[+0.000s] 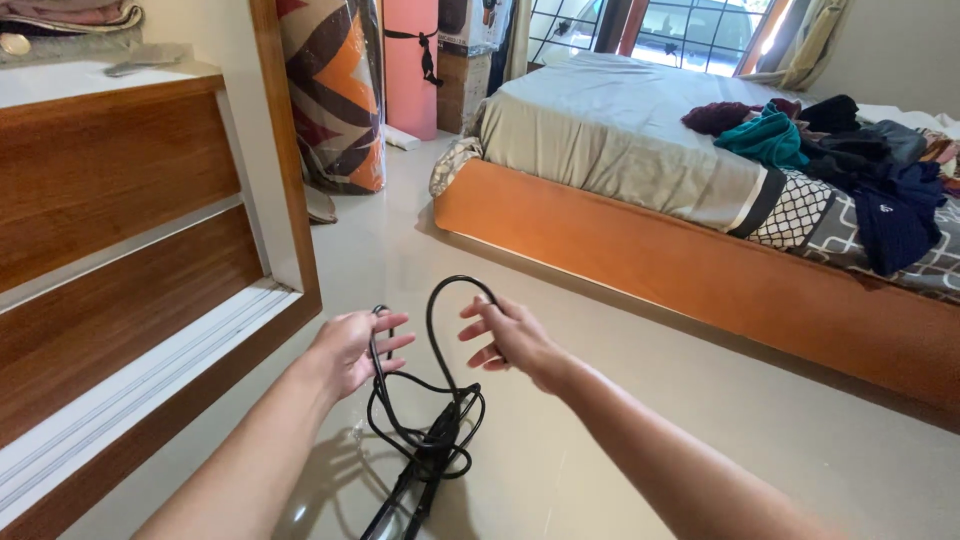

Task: Organizing and putting away a hair dryer and a hair iron into a bedroom drawer after tidying their cords with rubber bands.

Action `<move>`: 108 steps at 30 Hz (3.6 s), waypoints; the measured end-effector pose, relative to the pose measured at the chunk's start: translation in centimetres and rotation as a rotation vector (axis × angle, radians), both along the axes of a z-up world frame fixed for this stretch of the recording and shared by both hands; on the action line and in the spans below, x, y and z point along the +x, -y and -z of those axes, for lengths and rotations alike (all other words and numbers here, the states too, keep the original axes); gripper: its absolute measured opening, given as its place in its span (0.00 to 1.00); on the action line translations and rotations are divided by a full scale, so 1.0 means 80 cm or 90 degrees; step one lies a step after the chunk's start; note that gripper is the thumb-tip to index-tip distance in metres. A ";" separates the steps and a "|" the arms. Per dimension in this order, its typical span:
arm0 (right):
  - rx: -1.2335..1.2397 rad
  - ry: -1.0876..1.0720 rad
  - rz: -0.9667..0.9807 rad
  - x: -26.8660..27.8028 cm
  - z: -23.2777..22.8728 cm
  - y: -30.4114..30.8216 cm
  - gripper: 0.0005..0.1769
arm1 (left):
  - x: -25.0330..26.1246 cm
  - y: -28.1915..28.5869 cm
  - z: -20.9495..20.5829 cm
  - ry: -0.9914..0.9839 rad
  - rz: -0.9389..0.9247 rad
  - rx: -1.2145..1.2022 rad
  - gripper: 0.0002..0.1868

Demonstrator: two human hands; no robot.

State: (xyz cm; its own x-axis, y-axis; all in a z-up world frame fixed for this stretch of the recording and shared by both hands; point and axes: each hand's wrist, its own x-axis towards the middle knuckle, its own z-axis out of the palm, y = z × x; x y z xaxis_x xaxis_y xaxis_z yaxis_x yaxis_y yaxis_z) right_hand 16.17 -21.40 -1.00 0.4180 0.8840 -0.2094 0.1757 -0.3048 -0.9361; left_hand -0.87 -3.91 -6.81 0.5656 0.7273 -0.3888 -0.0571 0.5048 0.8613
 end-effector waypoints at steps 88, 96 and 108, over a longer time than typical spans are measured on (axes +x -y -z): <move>0.410 -0.363 0.291 0.146 -0.043 0.025 0.27 | -0.008 0.047 -0.055 -0.327 0.269 0.562 0.26; 0.352 -0.133 0.443 0.221 -0.027 0.094 0.28 | -0.124 -0.101 0.008 -0.459 0.005 0.384 0.32; 0.369 -0.245 0.300 0.144 -0.050 0.035 0.28 | -0.058 -0.018 -0.009 -0.579 0.112 0.492 0.16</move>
